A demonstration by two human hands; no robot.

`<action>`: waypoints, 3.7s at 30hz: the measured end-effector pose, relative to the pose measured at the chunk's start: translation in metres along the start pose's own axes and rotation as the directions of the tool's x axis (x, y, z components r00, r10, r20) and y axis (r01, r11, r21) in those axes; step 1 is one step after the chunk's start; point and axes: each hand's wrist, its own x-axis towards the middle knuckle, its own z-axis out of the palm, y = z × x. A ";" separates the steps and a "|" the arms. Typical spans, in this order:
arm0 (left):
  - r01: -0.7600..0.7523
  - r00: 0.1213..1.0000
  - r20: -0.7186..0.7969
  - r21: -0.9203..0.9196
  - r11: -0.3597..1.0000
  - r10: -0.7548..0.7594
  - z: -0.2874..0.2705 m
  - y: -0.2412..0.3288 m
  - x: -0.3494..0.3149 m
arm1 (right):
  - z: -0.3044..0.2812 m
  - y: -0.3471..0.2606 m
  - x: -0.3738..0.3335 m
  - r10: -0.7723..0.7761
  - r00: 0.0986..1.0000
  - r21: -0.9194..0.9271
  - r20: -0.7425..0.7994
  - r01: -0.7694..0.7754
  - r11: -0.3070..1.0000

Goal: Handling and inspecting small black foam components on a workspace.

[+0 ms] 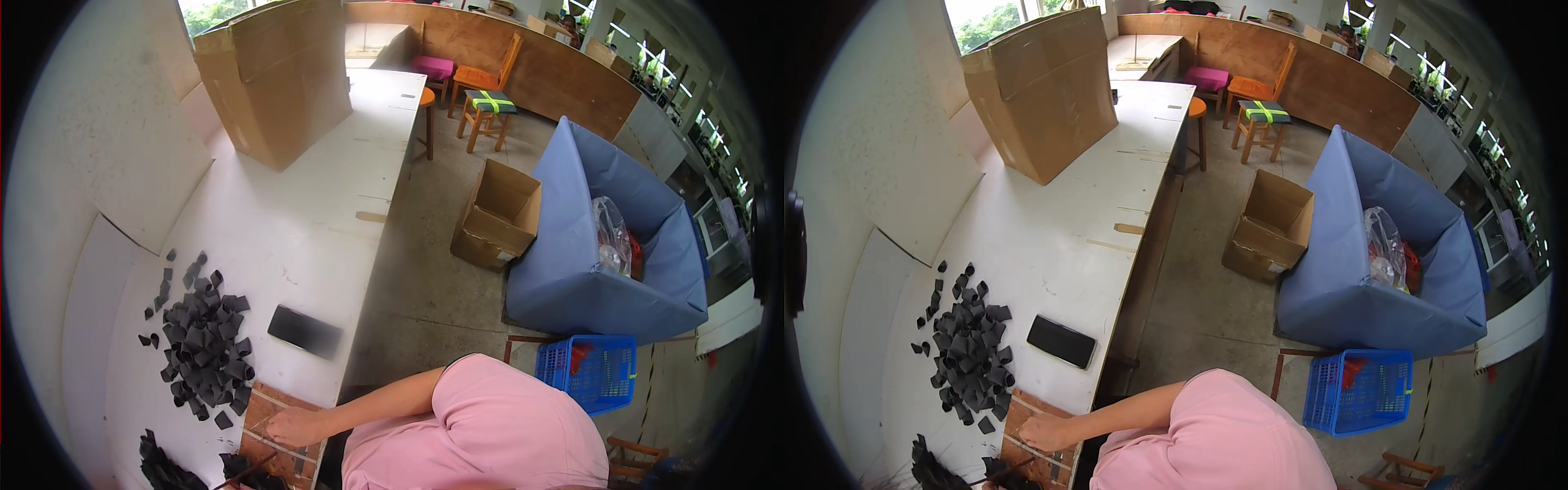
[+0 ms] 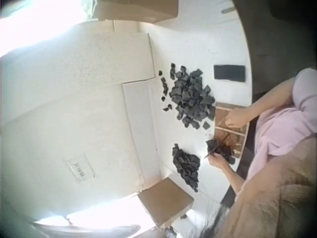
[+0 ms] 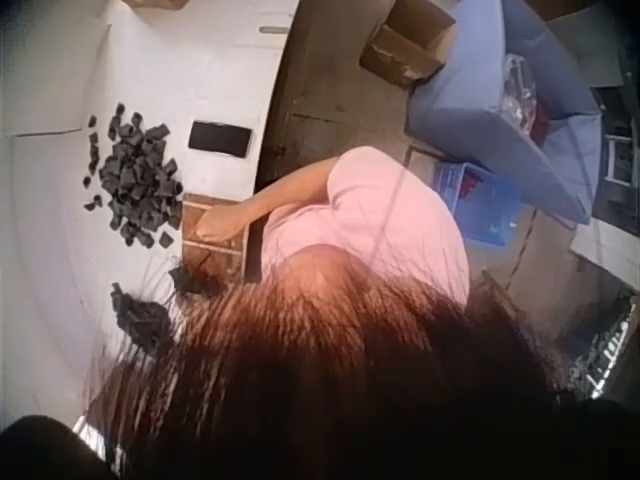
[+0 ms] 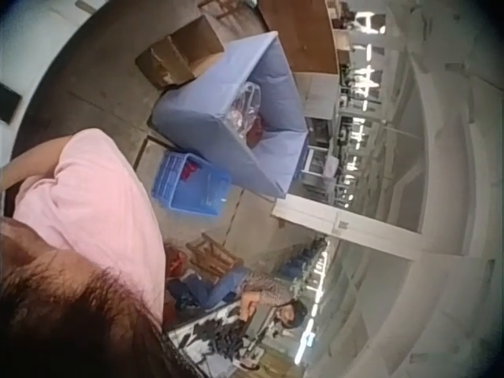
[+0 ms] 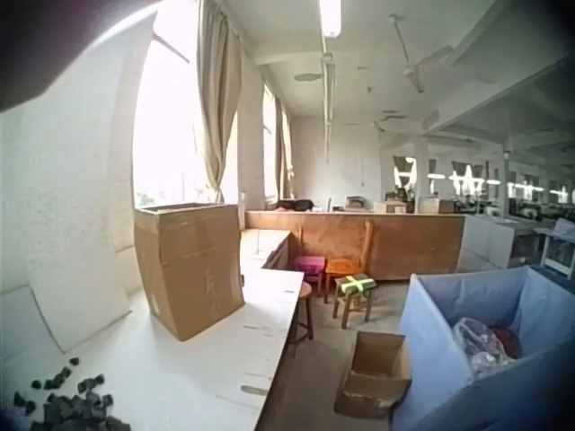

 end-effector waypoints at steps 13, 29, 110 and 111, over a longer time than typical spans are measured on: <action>0.214 0.915 -0.224 -0.438 0.873 -0.336 0.007 0.011 -0.003 | -0.024 -0.043 0.003 0.051 0.988 0.042 0.144 -0.058 0.997; 0.376 0.806 0.498 -0.848 -0.373 -0.320 -0.059 0.073 -0.046 | 0.005 -0.102 0.031 0.299 0.932 0.588 0.207 -0.363 0.723; -0.128 0.803 0.123 -0.920 -0.371 -0.583 -0.072 0.095 -0.001 | -0.011 -0.114 0.082 -0.392 0.918 -0.053 -0.057 0.389 0.920; -0.134 0.802 0.122 -0.917 -0.375 -0.585 -0.071 0.095 -0.003 | -0.010 -0.113 0.083 -0.430 0.901 -0.103 -0.060 0.423 0.900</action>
